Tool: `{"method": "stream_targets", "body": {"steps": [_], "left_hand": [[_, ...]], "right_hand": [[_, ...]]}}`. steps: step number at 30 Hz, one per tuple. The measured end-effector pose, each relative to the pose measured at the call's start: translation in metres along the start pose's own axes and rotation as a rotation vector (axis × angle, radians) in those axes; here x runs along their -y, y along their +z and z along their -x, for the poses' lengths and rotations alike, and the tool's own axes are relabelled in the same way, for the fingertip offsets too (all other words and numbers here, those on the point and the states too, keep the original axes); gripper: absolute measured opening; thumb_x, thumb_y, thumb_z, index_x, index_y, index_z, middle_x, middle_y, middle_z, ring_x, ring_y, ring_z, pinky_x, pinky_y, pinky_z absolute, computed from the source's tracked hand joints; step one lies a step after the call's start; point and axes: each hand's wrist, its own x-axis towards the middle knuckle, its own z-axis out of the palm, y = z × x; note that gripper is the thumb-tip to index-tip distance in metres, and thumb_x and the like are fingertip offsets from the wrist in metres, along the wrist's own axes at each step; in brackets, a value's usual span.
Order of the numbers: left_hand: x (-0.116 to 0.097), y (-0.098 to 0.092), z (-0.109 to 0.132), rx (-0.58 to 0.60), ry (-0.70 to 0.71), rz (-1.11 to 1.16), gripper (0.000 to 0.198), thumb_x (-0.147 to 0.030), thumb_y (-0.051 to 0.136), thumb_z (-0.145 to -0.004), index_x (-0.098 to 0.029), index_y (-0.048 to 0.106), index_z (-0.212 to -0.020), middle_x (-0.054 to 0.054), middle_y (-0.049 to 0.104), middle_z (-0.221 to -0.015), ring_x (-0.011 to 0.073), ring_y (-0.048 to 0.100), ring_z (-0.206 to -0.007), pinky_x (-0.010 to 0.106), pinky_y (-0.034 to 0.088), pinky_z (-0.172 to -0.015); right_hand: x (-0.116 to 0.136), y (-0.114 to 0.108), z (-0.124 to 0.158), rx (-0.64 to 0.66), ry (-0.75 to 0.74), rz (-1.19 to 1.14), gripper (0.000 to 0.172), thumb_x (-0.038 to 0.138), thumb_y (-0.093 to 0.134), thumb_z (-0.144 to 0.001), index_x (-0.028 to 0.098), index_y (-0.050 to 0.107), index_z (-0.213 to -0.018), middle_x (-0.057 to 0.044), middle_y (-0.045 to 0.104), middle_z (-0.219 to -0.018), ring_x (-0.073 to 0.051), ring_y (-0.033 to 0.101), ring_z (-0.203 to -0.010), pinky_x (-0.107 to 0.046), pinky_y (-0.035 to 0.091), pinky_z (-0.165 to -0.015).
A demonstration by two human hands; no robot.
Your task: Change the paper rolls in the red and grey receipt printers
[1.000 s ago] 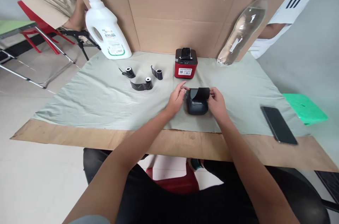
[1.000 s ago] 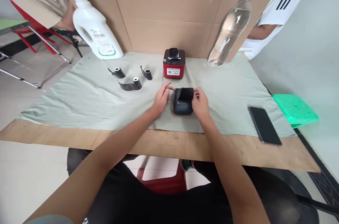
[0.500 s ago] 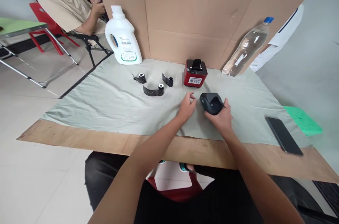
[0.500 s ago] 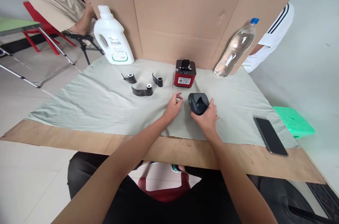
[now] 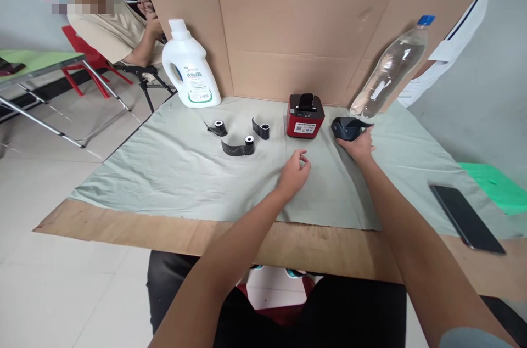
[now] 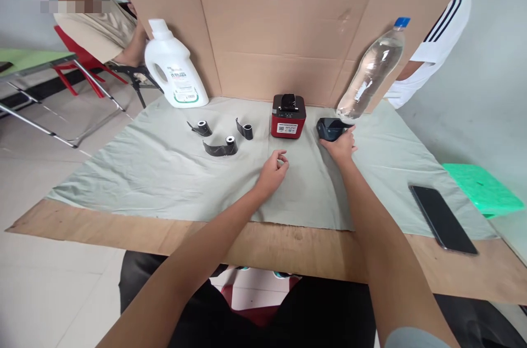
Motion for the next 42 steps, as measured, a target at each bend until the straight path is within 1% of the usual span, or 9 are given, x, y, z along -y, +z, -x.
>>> {"method": "stream_targets", "body": {"steps": [3,8,12,15,18,22,26,31,42], "left_hand": [[-0.002,0.002,0.007,0.039,-0.001,-0.058,0.034,-0.021,0.055,-0.095,-0.022,0.057,-0.129,0.004,0.07,-0.113,0.0131,0.059,-0.072,0.032,0.05,-0.075],[-0.005,0.007,0.032,0.207,0.201,-0.318,0.022,-0.021,0.061,-0.09,-0.02,0.067,-0.111,0.008,0.072,-0.111,0.0234,0.065,-0.1,0.041,0.052,-0.094],[0.006,0.002,0.033,0.273,0.144,-0.187,0.011,-0.025,0.06,-0.091,-0.022,0.067,-0.099,0.002,0.068,-0.088,0.0191,0.064,-0.085,0.036,0.055,-0.085],[0.015,-0.015,-0.003,-0.069,0.08,0.015,0.01,-0.023,0.053,-0.095,-0.021,0.061,-0.101,0.003,0.068,-0.096,0.016,0.066,-0.092,0.032,0.056,-0.088],[0.015,-0.034,-0.06,-0.348,0.066,0.037,0.027,-0.019,0.054,-0.094,-0.022,0.056,-0.122,0.01,0.065,-0.132,0.0182,0.064,-0.124,0.036,0.054,-0.105],[0.009,-0.032,-0.12,-0.279,0.069,0.267,0.043,-0.032,0.047,-0.104,-0.026,0.052,-0.146,0.01,0.051,-0.162,0.021,0.047,-0.152,0.04,0.043,-0.123],[0.009,-0.015,-0.13,-0.215,0.105,0.491,0.05,-0.04,0.04,-0.106,-0.026,0.057,-0.15,0.0,0.051,-0.164,0.0179,0.037,-0.159,0.031,0.033,-0.13],[-0.001,-0.021,-0.097,-0.157,0.164,0.53,0.056,-0.034,0.048,-0.101,-0.023,0.053,-0.155,-0.002,0.047,-0.166,0.0199,0.034,-0.161,0.034,0.027,-0.134],[-0.018,-0.049,0.055,-0.104,0.206,0.378,0.056,-0.043,0.051,-0.103,-0.028,0.051,-0.157,-0.002,0.041,-0.17,0.025,0.033,-0.161,0.042,0.023,-0.137]], "right_hand": [[0.007,0.006,0.019,-0.195,0.416,-0.042,0.093,0.05,0.081,-0.077,0.014,0.04,-0.153,-0.03,0.049,-0.146,-0.05,0.039,-0.137,-0.067,0.034,-0.108],[0.039,0.015,0.024,-0.154,0.152,-0.019,0.072,0.046,0.058,-0.096,0.015,0.033,-0.157,-0.03,0.038,-0.158,-0.043,0.034,-0.142,-0.06,0.029,-0.114],[0.059,0.032,-0.006,-0.025,0.112,-0.312,0.07,0.041,0.058,-0.095,0.01,0.037,-0.154,-0.028,0.05,-0.152,-0.031,0.051,-0.134,-0.042,0.043,-0.11],[0.062,0.056,-0.021,0.063,0.11,-0.594,0.082,0.041,0.068,-0.086,0.013,0.037,-0.157,-0.022,0.056,-0.152,-0.027,0.058,-0.132,-0.038,0.05,-0.107],[0.056,0.075,-0.023,0.096,-0.018,-0.701,0.09,0.035,0.073,-0.079,0.015,0.034,-0.158,-0.018,0.056,-0.155,-0.024,0.06,-0.134,-0.038,0.05,-0.111],[0.046,0.091,-0.021,0.056,-0.121,-0.679,0.09,0.032,0.073,-0.078,0.016,0.035,-0.157,-0.018,0.054,-0.157,-0.025,0.06,-0.137,-0.041,0.048,-0.116],[0.042,0.104,-0.025,-0.049,-0.1,-0.685,0.092,0.028,0.078,-0.07,0.014,0.038,-0.152,-0.022,0.056,-0.153,-0.031,0.059,-0.137,-0.051,0.045,-0.12],[0.047,0.094,-0.005,-0.086,-0.056,-0.632,0.081,0.028,0.079,-0.069,0.013,0.045,-0.141,-0.023,0.062,-0.142,-0.036,0.064,-0.129,-0.057,0.049,-0.114],[0.073,0.034,0.129,-0.153,-0.208,-0.472,0.076,0.037,0.078,-0.078,0.017,0.044,-0.142,-0.022,0.063,-0.138,-0.036,0.064,-0.128,-0.06,0.051,-0.111]]}}
